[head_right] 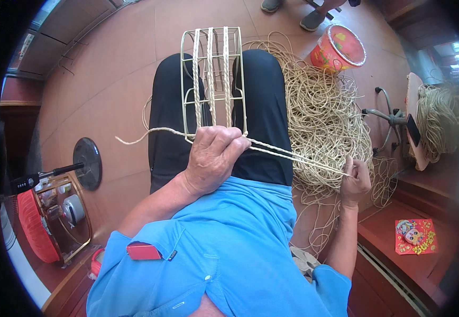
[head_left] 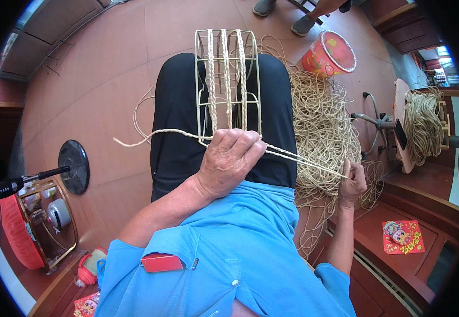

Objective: The person is weaving thin bamboo or straw strips into a circular frame to create a hand-crafted item.

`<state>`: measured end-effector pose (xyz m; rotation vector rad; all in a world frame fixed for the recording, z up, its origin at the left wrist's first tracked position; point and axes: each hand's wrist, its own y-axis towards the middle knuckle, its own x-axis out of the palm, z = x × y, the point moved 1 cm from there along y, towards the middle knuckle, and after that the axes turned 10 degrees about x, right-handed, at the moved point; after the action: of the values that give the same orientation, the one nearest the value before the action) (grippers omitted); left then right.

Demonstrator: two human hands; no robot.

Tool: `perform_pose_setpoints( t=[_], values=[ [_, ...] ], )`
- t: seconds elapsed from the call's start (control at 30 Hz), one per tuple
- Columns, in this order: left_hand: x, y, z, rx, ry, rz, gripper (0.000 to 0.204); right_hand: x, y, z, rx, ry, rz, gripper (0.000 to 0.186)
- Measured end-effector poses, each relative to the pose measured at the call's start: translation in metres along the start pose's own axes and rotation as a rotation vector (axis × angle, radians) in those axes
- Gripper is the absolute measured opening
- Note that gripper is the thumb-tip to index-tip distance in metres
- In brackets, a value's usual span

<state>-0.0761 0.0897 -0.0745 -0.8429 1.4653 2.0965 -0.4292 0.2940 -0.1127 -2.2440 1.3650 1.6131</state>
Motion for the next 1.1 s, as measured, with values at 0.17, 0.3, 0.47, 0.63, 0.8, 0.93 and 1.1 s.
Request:
perform_pose_setpoints(
  t=[0.17,0.3,0.47,0.63,0.8,0.93,1.1],
  values=[
    [0.0,0.003,-0.006,0.003,-0.031,0.009,0.017,0.03,0.02,-0.042,1.267,1.581,0.165,0.027],
    [-0.008,-0.003,-0.007,-0.074,-0.083,0.037,0.02,0.027,0.007,0.012,0.996,1.483,-0.354,0.032],
    [-0.006,0.004,-0.001,-0.058,-0.1,0.013,0.022,0.005,0.002,0.088,0.261,-0.124,-0.278,0.036],
    [-0.012,0.006,-0.004,-0.154,-0.134,0.022,0.022,-0.006,0.032,-0.035,0.035,0.093,-0.475,0.045],
    [-0.025,0.014,-0.011,-0.329,-0.297,0.036,0.016,-0.01,-0.009,-0.15,-0.254,0.369,-0.262,0.032],
    [-0.034,0.02,-0.012,-0.535,-0.441,0.04,0.009,0.025,-0.034,-0.209,-0.214,0.451,-0.413,0.025],
    [-0.035,0.024,-0.019,-0.41,-0.258,-0.058,0.01,0.054,-0.035,-0.212,-0.251,0.459,-0.45,0.014]
  ],
)
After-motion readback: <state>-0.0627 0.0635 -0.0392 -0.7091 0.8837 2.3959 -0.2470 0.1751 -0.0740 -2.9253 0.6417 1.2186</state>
